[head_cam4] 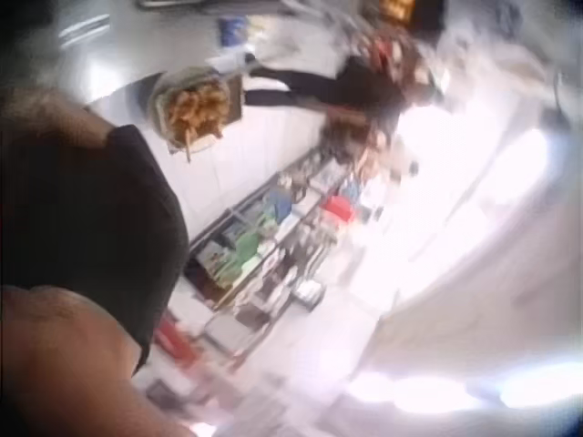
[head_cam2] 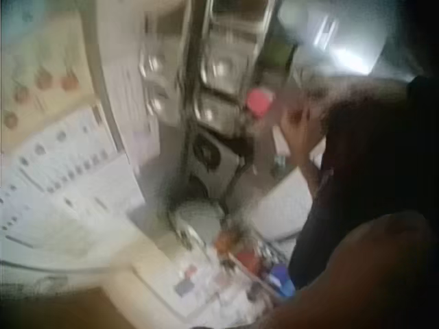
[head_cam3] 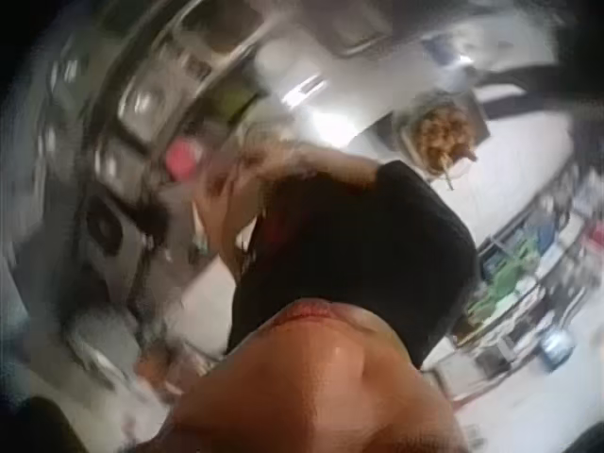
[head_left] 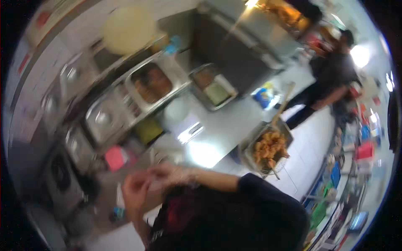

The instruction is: Assembling food packages by portioning rice, eggs, and fried chicken into containers in a commercial kitchen.

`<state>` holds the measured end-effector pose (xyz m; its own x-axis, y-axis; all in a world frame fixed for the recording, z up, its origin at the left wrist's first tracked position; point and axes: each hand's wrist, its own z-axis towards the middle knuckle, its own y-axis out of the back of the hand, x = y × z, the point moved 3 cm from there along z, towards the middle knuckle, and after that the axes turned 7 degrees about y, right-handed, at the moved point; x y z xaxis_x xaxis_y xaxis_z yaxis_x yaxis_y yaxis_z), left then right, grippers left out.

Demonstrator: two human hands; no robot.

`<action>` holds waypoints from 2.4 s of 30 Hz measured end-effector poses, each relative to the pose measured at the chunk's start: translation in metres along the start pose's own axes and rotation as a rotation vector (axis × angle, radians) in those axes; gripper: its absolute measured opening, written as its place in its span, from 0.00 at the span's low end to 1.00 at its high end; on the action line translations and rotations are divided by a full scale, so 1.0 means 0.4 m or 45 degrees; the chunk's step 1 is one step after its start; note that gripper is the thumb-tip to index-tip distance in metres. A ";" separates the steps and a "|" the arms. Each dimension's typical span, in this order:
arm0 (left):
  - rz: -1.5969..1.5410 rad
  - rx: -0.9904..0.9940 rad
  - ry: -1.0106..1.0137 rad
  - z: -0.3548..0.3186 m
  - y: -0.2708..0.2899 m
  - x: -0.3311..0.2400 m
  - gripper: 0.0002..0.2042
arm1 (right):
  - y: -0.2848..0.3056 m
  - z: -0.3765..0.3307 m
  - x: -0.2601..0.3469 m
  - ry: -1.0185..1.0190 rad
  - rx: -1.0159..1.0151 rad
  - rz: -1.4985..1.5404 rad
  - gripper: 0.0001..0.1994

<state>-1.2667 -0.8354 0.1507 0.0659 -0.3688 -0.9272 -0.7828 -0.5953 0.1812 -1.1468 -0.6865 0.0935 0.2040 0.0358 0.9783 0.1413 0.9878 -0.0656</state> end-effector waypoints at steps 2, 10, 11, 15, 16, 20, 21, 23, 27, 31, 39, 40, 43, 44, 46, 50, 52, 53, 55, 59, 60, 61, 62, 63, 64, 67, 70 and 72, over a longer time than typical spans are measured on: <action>-0.195 -0.141 0.002 0.032 -0.051 -0.064 0.13 | 0.067 -0.002 -0.008 -0.246 0.005 -0.023 0.17; -0.253 0.241 -0.004 0.034 -0.047 -0.041 0.19 | 0.063 0.012 0.148 -0.485 -0.288 0.875 0.15; -0.269 0.267 0.002 0.029 -0.041 -0.035 0.17 | 0.052 0.017 0.148 -0.555 -0.228 0.793 0.17; -0.421 0.020 -0.097 0.006 -0.041 -0.041 0.14 | 0.052 0.021 0.109 -0.391 -0.590 0.563 0.19; -0.498 0.011 0.000 -0.003 -0.046 -0.013 0.14 | 0.048 0.025 0.109 -0.387 -0.589 0.561 0.19; -0.695 -0.039 0.128 -0.009 -0.065 0.050 0.14 | 0.046 0.042 0.124 -0.294 -0.639 0.472 0.19; -0.695 -0.038 0.131 -0.007 -0.072 0.054 0.14 | 0.043 0.044 0.128 -0.292 -0.636 0.454 0.20; -0.848 -0.107 0.176 -0.005 -0.078 0.066 0.13 | 0.043 0.038 0.126 -0.102 -0.833 -0.178 0.22; -0.617 -0.195 0.112 0.011 -0.072 0.075 0.12 | 0.052 0.014 0.166 0.064 -0.797 -0.868 0.23; -0.327 -0.082 0.137 -0.006 -0.077 0.035 0.11 | 0.004 0.009 0.169 -0.247 -0.378 -0.460 0.13; -0.285 0.060 0.147 -0.020 -0.069 0.052 0.15 | 0.008 -0.020 0.138 -0.412 -0.235 0.140 0.08; -0.371 0.029 0.094 -0.022 -0.081 0.063 0.15 | 0.009 -0.018 0.142 -0.411 -0.238 0.140 0.08; -0.279 -0.168 -0.066 -0.019 -0.124 0.090 0.15 | 0.005 -0.008 0.146 -0.424 -0.224 -0.365 0.08; -0.097 -0.331 -0.177 -0.024 -0.132 0.091 0.15 | -0.002 -0.001 0.139 -0.406 -0.287 -0.620 0.08; -0.203 -0.337 -0.158 -0.016 -0.145 0.074 0.15 | 0.000 -0.001 0.129 -0.383 -0.354 -0.874 0.08; -0.317 -0.367 -0.176 -0.012 -0.151 0.066 0.15 | 0.031 -0.006 0.081 -0.289 -0.548 -0.513 0.10; -0.288 -0.343 -0.178 -0.013 -0.133 0.088 0.14 | 0.036 -0.005 0.066 -0.391 -0.326 -0.137 0.11; -0.259 -0.310 -0.183 -0.015 -0.129 0.096 0.14 | 0.031 -0.007 0.069 -0.390 -0.320 -0.138 0.11; -0.148 -0.297 -0.166 -0.020 -0.135 0.082 0.14 | 0.028 -0.005 0.107 -0.420 -0.521 -0.709 0.10; 0.312 -0.209 -0.006 -0.021 -0.142 0.076 0.15 | 0.042 -0.022 0.056 -0.296 -0.541 -0.710 0.07; 0.416 -0.310 -0.159 -0.028 -0.132 0.073 0.17 | 0.035 -0.015 0.016 -0.441 -0.466 -0.980 0.08; 0.497 -0.408 -0.315 -0.033 -0.131 0.056 0.19 | 0.027 -0.010 0.014 -0.375 -0.396 -0.847 0.09; 0.534 -0.391 -0.568 -0.045 -0.152 -0.043 0.21 | 0.017 0.006 0.018 -0.462 -0.186 -0.965 0.10; 0.551 -0.409 -0.807 -0.067 -0.164 -0.115 0.23 | -0.010 0.024 0.026 -0.406 -0.282 -0.864 0.11; 0.527 -0.339 -0.822 -0.045 -0.175 -0.079 0.23 | -0.011 0.024 0.112 -0.411 -0.275 -0.805 0.10; 0.290 -0.296 -0.664 0.067 -0.164 0.111 0.25 | 0.003 0.005 0.175 -0.242 -0.466 -0.823 0.09; 0.526 -0.292 -0.937 0.113 -0.165 0.097 0.22 | 0.010 -0.033 0.188 0.001 -0.580 -0.891 0.11; 0.639 -0.328 -1.056 0.134 -0.160 0.086 0.20 | 0.007 -0.047 0.190 0.053 -0.533 -0.877 0.13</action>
<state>-1.2476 -0.7717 0.0897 -0.7643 -0.0639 -0.6417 -0.4371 -0.6803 0.5884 -1.1128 -0.6840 0.1639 -0.0263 -0.5741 0.8184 0.5977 0.6471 0.4732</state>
